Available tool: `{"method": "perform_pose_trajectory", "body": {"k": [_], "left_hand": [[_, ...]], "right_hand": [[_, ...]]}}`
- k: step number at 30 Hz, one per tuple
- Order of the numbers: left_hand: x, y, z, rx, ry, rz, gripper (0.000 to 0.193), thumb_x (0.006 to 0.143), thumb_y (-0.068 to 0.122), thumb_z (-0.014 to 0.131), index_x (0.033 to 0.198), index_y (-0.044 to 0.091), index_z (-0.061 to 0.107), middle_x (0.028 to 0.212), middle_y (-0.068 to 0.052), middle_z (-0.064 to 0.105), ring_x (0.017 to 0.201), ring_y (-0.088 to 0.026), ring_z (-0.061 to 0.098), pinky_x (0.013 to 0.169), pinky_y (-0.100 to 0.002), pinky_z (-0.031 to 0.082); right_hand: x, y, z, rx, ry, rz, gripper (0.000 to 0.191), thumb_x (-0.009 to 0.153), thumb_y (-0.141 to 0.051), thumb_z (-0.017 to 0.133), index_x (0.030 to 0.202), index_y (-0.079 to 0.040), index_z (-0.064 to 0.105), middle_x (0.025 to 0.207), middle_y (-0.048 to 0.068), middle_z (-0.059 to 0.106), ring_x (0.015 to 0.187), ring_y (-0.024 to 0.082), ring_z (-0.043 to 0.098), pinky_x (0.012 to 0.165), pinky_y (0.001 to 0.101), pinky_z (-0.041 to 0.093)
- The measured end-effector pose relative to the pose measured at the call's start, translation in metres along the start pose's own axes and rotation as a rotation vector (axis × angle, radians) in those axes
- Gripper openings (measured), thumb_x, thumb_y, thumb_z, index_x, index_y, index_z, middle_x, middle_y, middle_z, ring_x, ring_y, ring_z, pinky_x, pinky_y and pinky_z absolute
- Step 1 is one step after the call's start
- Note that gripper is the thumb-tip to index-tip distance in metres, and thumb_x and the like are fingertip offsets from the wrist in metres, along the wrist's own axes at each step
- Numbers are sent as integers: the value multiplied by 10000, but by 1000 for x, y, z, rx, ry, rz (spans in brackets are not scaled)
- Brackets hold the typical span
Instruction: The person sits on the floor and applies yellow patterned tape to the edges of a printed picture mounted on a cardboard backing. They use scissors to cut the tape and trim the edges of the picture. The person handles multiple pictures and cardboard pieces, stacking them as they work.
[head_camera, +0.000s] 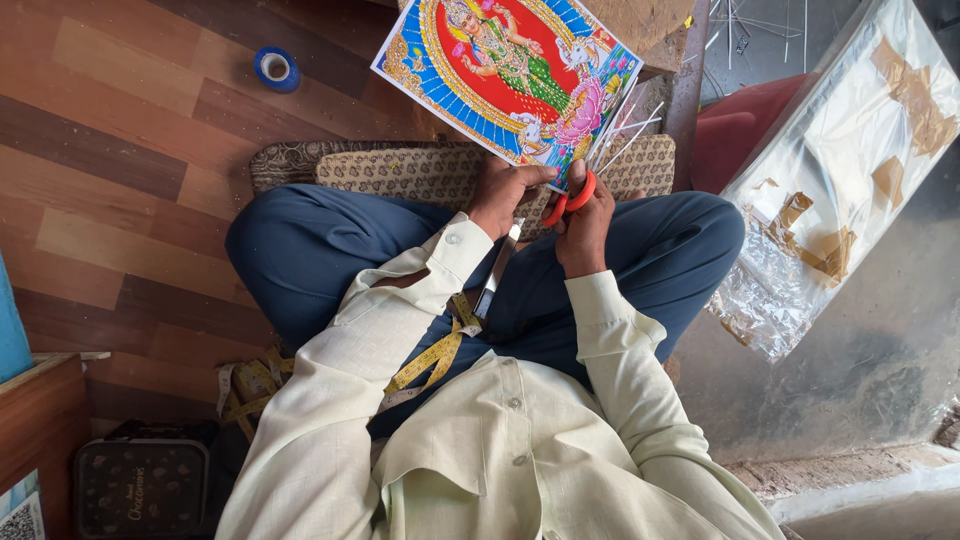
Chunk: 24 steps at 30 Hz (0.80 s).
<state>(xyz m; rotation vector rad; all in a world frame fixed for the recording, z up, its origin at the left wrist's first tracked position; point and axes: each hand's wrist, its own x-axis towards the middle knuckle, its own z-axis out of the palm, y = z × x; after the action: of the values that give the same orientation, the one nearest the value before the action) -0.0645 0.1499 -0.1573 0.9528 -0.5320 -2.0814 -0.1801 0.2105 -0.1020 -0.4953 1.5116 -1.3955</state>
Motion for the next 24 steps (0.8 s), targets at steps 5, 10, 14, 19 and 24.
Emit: {"method": "perform_pose_trajectory", "body": {"k": [5, 10, 14, 19, 24], "left_hand": [[-1, 2, 1, 5, 15, -12, 338, 799, 56, 802, 1113, 53, 677, 966, -36, 748, 774, -113, 683, 643, -268, 532], [-5, 7, 1, 77, 31, -9, 358, 814, 40, 791, 1151, 19, 670, 1025, -70, 745, 820, -133, 699, 670, -287, 535], [-10, 9, -1, -107, -119, 118, 422, 798, -46, 756, 1201, -6, 639, 1105, -121, 745, 945, -210, 751, 829, -351, 619], [-12, 10, -1, -71, -90, 110, 427, 806, -73, 750, 1215, -36, 633, 1123, -149, 741, 971, -245, 746, 857, -386, 616], [-14, 14, 0, -53, -67, 95, 419, 797, -50, 769, 1200, -32, 658, 1112, -132, 758, 966, -221, 749, 851, -366, 606]], "right_hand": [[-1, 1, -2, -13, -20, -37, 399, 986, -424, 722, 911, -57, 586, 650, 56, 595, 475, 137, 588, 366, 233, 330], [2, -5, 0, 24, -4, 18, 411, 951, -459, 710, 888, -80, 565, 645, 5, 549, 473, 134, 602, 363, 243, 362], [10, -10, -1, 23, 19, 17, 445, 963, -510, 700, 877, -103, 543, 664, -26, 501, 461, 91, 503, 402, 257, 423], [16, -8, -6, 3, 12, 11, 465, 957, -537, 689, 840, -118, 526, 634, -33, 472, 442, 78, 453, 386, 247, 391], [17, -1, -9, -8, 0, -45, 438, 1004, -473, 698, 849, -98, 534, 647, -25, 486, 448, 73, 432, 387, 249, 362]]}}
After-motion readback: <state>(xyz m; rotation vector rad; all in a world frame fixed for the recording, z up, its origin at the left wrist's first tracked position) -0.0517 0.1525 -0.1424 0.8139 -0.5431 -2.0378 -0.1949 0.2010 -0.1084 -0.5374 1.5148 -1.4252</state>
